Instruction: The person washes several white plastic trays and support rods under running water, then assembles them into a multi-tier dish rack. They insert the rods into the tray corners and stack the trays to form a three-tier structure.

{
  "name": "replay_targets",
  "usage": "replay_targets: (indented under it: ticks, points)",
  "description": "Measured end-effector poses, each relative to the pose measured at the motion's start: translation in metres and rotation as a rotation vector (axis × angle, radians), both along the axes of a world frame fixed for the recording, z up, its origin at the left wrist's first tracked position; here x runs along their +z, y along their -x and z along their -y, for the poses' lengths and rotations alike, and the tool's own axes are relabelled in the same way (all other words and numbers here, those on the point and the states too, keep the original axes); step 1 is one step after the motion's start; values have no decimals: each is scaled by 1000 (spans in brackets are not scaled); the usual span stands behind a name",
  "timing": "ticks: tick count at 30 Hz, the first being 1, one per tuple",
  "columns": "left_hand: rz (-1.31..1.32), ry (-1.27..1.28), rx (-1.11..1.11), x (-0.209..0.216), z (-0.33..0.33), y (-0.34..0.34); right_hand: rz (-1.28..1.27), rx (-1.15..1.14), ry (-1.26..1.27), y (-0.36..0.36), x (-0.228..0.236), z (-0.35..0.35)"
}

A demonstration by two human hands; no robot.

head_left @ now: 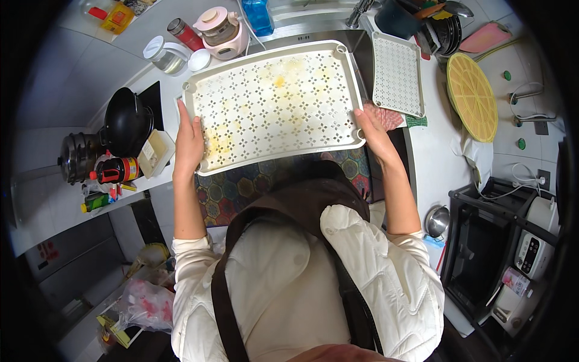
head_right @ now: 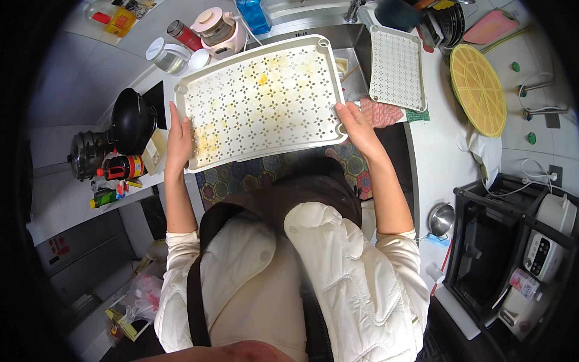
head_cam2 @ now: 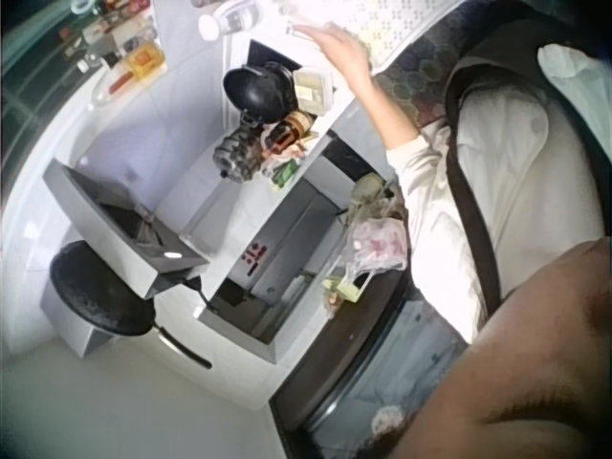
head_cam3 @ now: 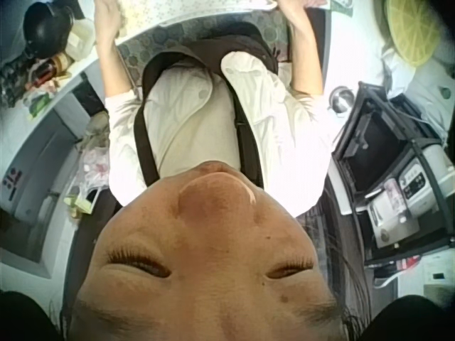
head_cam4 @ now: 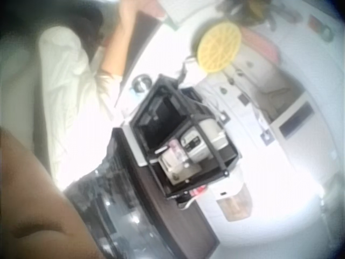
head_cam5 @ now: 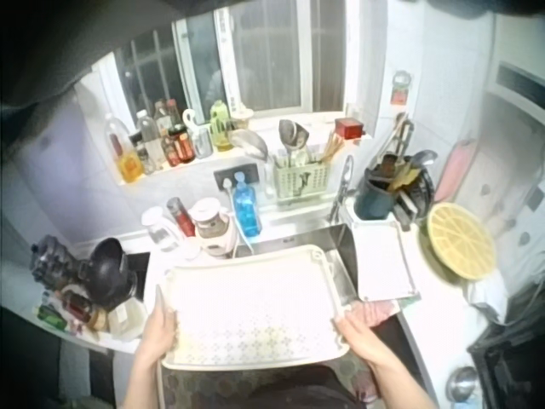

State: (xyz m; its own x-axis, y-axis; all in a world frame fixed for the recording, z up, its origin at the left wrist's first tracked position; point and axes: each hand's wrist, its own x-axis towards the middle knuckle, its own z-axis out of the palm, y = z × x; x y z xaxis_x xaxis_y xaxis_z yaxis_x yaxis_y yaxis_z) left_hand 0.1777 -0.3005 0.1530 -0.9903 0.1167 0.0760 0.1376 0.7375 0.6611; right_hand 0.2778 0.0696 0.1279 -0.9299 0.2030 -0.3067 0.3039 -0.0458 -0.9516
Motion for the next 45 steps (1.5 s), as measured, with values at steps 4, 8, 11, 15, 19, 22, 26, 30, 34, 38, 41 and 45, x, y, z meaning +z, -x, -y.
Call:
replay_targets:
  ticks: [4,8,11,15,19,22,26,30,34,38,41,45]
  points:
    - [59,176,98,-3,-2,1,-4,-18,34,3,-7,1]
    - [85,96,97,-6,2,0,-102,-10,-78,-2,-13,2]
    - [25,-14,36,-10,8,0,-30,94,-127,3,-8,-14]
    - [6,-58,77,-2,25,34,-32,14,-108,49,5,-35]
    - [-69,-75,87,-7,20,93,-117,-65,-33,107,0,-25]
    - [-11,-149,96,-23,13,110,-205,-97,-151,137,-14,-13]
    - [135,-354,239,-35,11,108,-165,-93,-45,150,-31,-23]
    - [153,-394,241,-30,7,108,-186,-83,44,158,-42,-25]
    - [250,-406,252,-19,1,103,-206,-30,177,158,-38,-27]
    - [440,-414,325,-10,-1,100,-186,115,200,154,-29,-34]
    - [540,-501,293,-11,2,103,-202,137,190,154,-29,-33]
    - [436,-407,254,-19,6,108,-212,113,56,156,-36,-29]
